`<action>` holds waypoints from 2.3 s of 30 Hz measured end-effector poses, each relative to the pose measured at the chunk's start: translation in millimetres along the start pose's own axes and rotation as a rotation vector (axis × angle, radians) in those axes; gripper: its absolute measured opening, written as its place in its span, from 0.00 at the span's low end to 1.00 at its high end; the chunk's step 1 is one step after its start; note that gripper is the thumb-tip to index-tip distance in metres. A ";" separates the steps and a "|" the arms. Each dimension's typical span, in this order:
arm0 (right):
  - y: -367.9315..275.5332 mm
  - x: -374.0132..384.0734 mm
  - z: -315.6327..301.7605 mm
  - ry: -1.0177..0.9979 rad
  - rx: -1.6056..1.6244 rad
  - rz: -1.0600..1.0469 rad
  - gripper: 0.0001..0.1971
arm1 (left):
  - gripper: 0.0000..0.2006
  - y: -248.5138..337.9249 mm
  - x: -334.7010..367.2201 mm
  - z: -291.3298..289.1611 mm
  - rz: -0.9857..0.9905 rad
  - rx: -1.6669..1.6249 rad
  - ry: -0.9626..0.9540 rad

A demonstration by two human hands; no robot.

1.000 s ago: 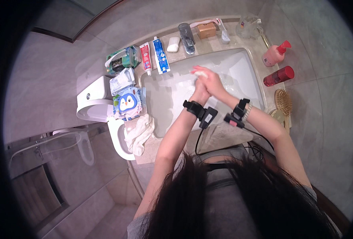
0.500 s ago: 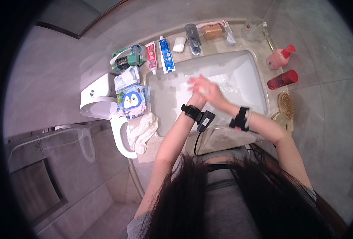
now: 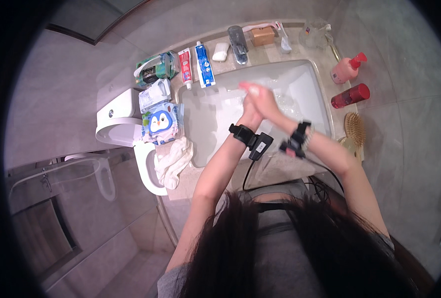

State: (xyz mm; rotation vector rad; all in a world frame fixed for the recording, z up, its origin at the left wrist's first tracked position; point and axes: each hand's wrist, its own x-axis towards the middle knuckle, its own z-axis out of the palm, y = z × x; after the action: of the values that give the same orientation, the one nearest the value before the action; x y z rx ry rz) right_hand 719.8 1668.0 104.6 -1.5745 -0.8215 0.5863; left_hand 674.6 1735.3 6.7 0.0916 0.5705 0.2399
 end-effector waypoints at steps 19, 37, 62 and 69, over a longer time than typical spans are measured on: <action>4.5 3.6 -1.7 -0.026 0.043 0.174 0.15 | 0.12 1.2 27.7 -11.3 -0.025 0.120 -0.025; 40.9 7.3 8.9 0.037 -0.150 -0.308 0.15 | 0.13 0.3 11.8 -11.2 0.032 0.037 -0.052; 21.0 13.2 -2.5 -0.080 0.513 0.536 0.19 | 0.19 0.6 -38.9 50.2 0.196 0.334 0.159; 19.1 8.8 -36.1 -0.293 0.643 0.467 0.14 | 0.17 23.0 -45.6 41.3 0.814 0.801 0.351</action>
State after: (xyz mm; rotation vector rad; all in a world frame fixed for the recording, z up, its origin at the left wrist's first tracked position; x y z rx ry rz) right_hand 756.2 1651.4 92.5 -1.0850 -0.3970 1.3000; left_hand 655.3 1745.4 68.8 1.0875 0.9358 0.8169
